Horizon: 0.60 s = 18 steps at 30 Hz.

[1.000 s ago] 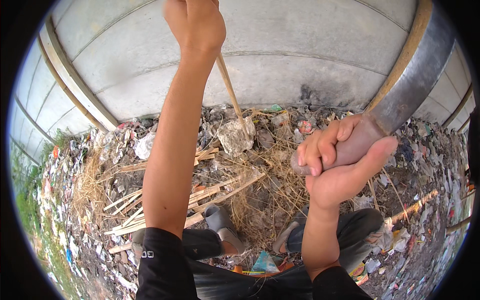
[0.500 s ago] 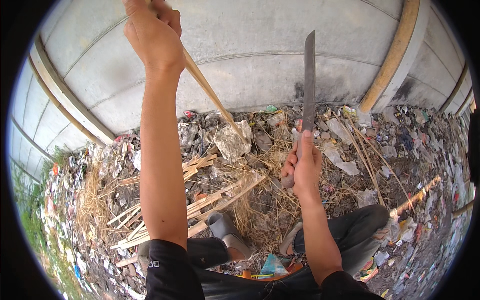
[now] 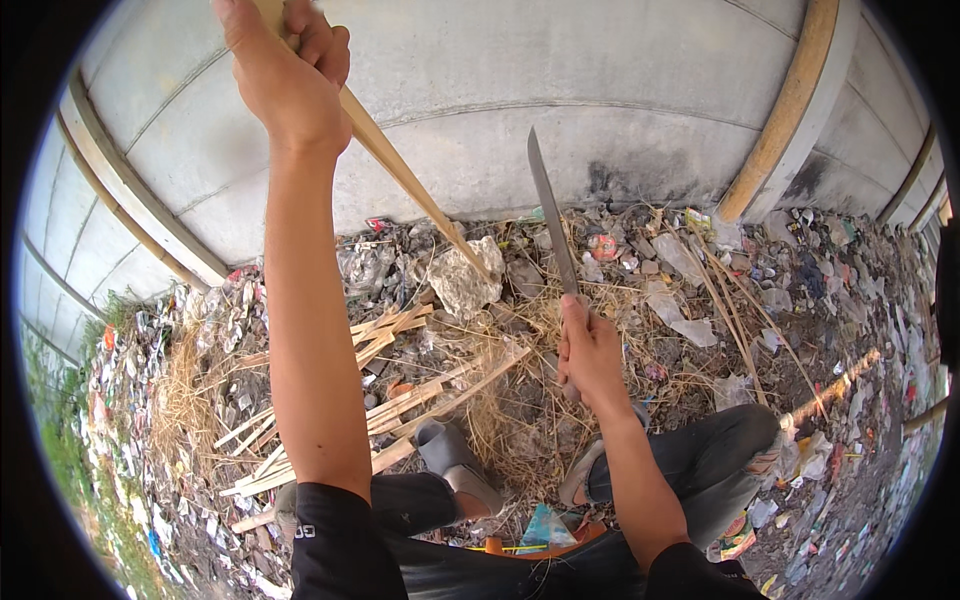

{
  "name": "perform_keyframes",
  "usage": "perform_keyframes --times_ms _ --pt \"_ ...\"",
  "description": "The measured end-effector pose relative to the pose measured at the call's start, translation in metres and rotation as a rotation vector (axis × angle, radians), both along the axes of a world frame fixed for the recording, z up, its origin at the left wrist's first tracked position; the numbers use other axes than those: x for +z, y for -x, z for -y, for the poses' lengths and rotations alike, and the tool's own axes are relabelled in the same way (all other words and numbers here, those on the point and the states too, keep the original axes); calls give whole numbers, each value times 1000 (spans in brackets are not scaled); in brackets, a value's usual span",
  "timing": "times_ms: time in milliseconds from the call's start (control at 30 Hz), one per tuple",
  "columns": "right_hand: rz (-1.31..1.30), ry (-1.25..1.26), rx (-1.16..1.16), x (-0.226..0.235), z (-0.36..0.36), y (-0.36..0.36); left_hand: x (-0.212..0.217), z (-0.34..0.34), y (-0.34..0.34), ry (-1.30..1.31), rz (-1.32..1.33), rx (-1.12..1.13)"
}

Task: The person sits on the ground and uses a large knife to split long bamboo sticks into thin strips. They hold the bamboo vertically and strike it with the knife to separate the fibers, repeating the process for multiple sticks.

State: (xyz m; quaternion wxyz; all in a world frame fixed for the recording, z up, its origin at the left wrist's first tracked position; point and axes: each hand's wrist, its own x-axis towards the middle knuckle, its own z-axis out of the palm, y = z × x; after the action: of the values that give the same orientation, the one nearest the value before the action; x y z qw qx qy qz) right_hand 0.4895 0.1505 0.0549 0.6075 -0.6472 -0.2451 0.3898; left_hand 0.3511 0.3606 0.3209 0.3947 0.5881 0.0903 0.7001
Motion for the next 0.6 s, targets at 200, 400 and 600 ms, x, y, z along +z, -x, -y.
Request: perform_keyframes --times_ms 200,400,600 --pt "5 -759 -274 153 12 0 -3 14 -16 -47 -67 -63" --pt "292 -438 -9 -46 10 36 4 20 -58 20 87 -245" --pt "-162 -95 -94 2 31 0 -16 23 -33 -25 -97 -275"
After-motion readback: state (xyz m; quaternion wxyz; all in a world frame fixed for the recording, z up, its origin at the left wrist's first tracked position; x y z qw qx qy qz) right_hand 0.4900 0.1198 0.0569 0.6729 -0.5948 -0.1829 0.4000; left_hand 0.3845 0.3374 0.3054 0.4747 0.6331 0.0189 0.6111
